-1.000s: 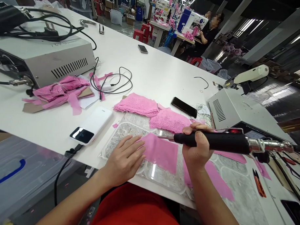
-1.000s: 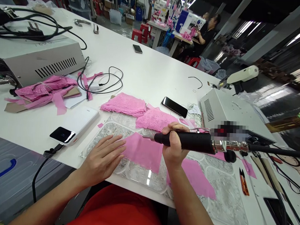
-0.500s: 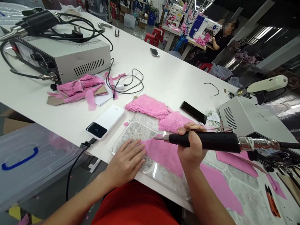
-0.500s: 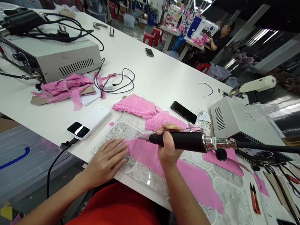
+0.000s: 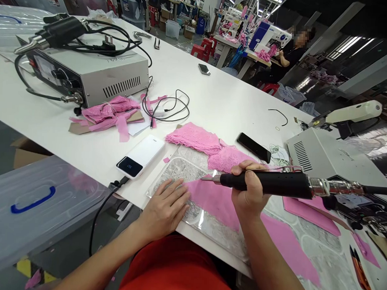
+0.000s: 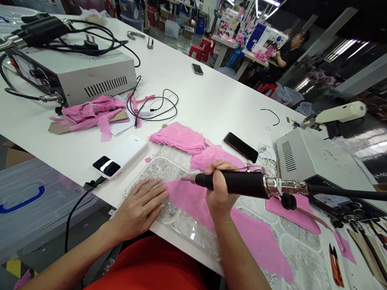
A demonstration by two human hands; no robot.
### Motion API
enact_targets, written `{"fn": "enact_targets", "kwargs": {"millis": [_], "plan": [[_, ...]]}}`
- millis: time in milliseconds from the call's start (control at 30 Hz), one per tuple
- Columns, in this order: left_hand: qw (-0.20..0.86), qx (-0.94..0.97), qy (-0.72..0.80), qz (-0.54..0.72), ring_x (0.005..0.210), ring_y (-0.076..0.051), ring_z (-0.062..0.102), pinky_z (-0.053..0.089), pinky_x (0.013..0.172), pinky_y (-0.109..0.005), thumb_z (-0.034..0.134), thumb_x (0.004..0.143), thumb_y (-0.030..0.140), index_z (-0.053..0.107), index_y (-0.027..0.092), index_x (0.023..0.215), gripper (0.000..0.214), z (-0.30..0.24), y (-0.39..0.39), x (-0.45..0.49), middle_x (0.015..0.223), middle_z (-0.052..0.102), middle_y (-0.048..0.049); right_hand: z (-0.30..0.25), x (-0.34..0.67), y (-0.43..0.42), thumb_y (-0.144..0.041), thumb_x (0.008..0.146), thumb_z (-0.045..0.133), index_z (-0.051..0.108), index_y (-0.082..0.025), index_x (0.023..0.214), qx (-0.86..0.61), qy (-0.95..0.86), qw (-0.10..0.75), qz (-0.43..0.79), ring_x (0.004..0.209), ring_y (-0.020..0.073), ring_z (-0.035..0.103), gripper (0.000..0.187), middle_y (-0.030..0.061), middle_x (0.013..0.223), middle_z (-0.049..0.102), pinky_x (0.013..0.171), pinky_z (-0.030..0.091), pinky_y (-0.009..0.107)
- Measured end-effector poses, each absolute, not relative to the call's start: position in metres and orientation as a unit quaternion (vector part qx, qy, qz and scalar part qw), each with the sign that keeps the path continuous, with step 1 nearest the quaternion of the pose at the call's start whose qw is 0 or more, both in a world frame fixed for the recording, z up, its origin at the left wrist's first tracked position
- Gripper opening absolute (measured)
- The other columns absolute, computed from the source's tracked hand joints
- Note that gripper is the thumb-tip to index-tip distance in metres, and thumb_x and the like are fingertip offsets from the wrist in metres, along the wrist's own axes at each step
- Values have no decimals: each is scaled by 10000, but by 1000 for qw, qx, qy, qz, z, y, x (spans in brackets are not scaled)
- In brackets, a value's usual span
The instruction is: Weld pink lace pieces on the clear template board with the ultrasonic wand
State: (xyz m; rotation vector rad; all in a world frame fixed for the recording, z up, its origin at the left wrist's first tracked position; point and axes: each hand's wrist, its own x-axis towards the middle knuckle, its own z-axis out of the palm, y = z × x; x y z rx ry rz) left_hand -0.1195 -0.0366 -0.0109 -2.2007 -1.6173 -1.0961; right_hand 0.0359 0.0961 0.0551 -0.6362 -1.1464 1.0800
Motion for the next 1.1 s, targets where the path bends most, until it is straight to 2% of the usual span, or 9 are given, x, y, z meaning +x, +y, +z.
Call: {"fn": "enact_targets", "kwargs": {"millis": [167, 467, 800, 1100], "plan": [[96, -741, -550, -372, 1206, -275, 576, 442, 1053, -465, 560, 891, 142, 649, 152, 1148, 272, -11, -37, -119, 1128, 701, -99, 57, 36, 95, -225, 694, 627, 542, -202, 732, -286, -508, 660, 474, 592, 86, 542, 95, -33, 774, 533, 631, 492, 301], [114, -735, -543, -390, 1175, -272, 596, 461, 1033, -457, 575, 881, 123, 643, 128, 1108, 237, -11, -41, -121, 1102, 711, -98, 58, 31, 85, -245, 695, 642, 563, -207, 759, -268, -505, 642, 511, 591, 87, 540, 108, -30, 788, 537, 641, 498, 317], [111, -731, -549, -389, 1171, -266, 599, 450, 1038, -451, 580, 875, 120, 647, 137, 1105, 240, -13, -42, -120, 1088, 714, -96, 56, 30, 85, -253, 701, 639, 548, -210, 752, -274, -533, 630, 493, 599, 96, 534, 112, -27, 777, 530, 611, 486, 313], [106, -734, -553, -378, 1178, -263, 593, 442, 1030, -441, 550, 903, 140, 651, 145, 1089, 212, -11, -42, -120, 1113, 708, -92, 59, 15, 71, -265, 714, 647, 558, -215, 773, -239, -523, 613, 542, 587, 87, 538, 119, -30, 796, 537, 617, 493, 310]]}}
